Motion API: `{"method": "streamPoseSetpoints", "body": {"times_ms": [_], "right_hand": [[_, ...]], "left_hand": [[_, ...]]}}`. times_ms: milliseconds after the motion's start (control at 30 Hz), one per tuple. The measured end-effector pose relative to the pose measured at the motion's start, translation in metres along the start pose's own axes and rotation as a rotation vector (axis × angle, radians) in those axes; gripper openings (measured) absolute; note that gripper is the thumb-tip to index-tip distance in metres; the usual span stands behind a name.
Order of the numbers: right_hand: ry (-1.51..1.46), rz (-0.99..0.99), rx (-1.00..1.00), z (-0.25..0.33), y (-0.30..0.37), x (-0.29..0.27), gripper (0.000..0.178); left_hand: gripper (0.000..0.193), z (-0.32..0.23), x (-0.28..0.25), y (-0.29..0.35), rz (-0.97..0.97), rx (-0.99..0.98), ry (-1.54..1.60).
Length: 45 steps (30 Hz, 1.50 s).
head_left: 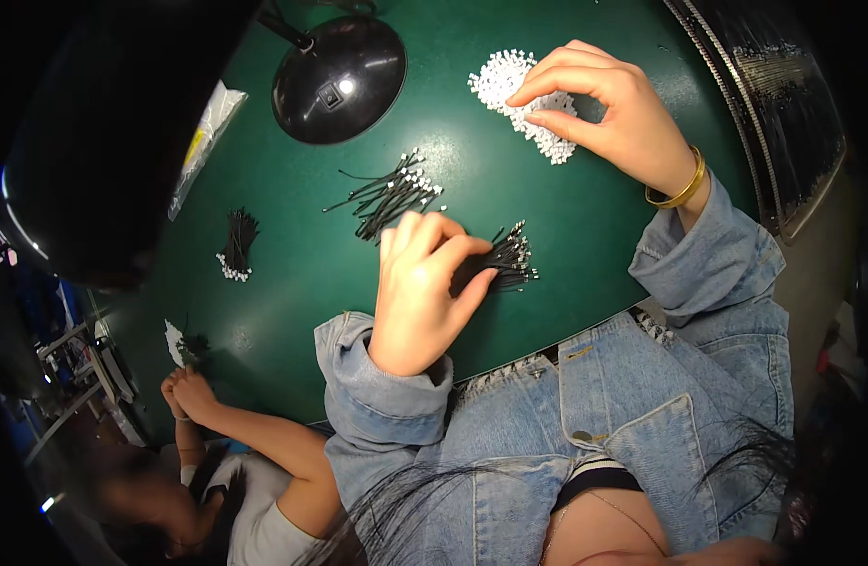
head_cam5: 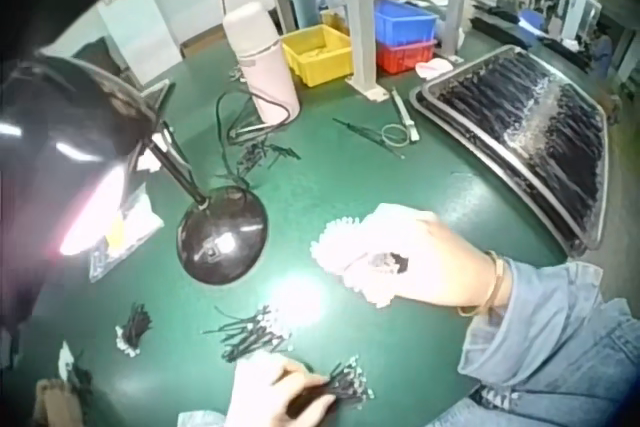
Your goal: Assembling small electronic components by manually attaching LEDs to wire leads on a factory workbench.
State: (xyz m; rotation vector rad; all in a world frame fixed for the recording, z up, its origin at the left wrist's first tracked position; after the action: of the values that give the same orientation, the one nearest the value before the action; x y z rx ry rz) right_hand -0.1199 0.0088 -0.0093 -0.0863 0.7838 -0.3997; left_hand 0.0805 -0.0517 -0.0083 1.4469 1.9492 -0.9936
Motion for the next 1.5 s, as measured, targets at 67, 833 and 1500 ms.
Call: {"method": "streamPoseSetpoints", "body": {"times_ms": [67, 833, 1500], "right_hand": [[0.033, 0.011, 0.018, -0.002, 0.001, 0.0, 0.011], [-0.028, 0.09, 0.088, 0.02, 0.008, 0.02, 0.007], [-1.142, 0.713, 0.859, 0.025, 0.027, 0.048, 0.007]], "left_hand": [[0.013, 0.004, 0.008, 0.006, 0.027, -0.033, 0.058], [0.005, 0.006, 0.002, 0.013, -0.261, -0.467, 1.024], [0.004, 0.007, 0.004, 0.008, -0.429, -0.428, 1.117]]}}
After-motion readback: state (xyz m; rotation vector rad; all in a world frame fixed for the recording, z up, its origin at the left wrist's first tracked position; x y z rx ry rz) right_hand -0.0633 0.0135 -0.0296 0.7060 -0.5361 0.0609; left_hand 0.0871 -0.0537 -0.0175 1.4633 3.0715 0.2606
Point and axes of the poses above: each hand's wrist, its own y-axis away from the middle knuckle, its own x-axis out of the palm, z = x × y, the point moved 3 cm from there along -y, towards the middle knuckle, and after that the axes turned 15 degrees about x, right-handed, at the moved point
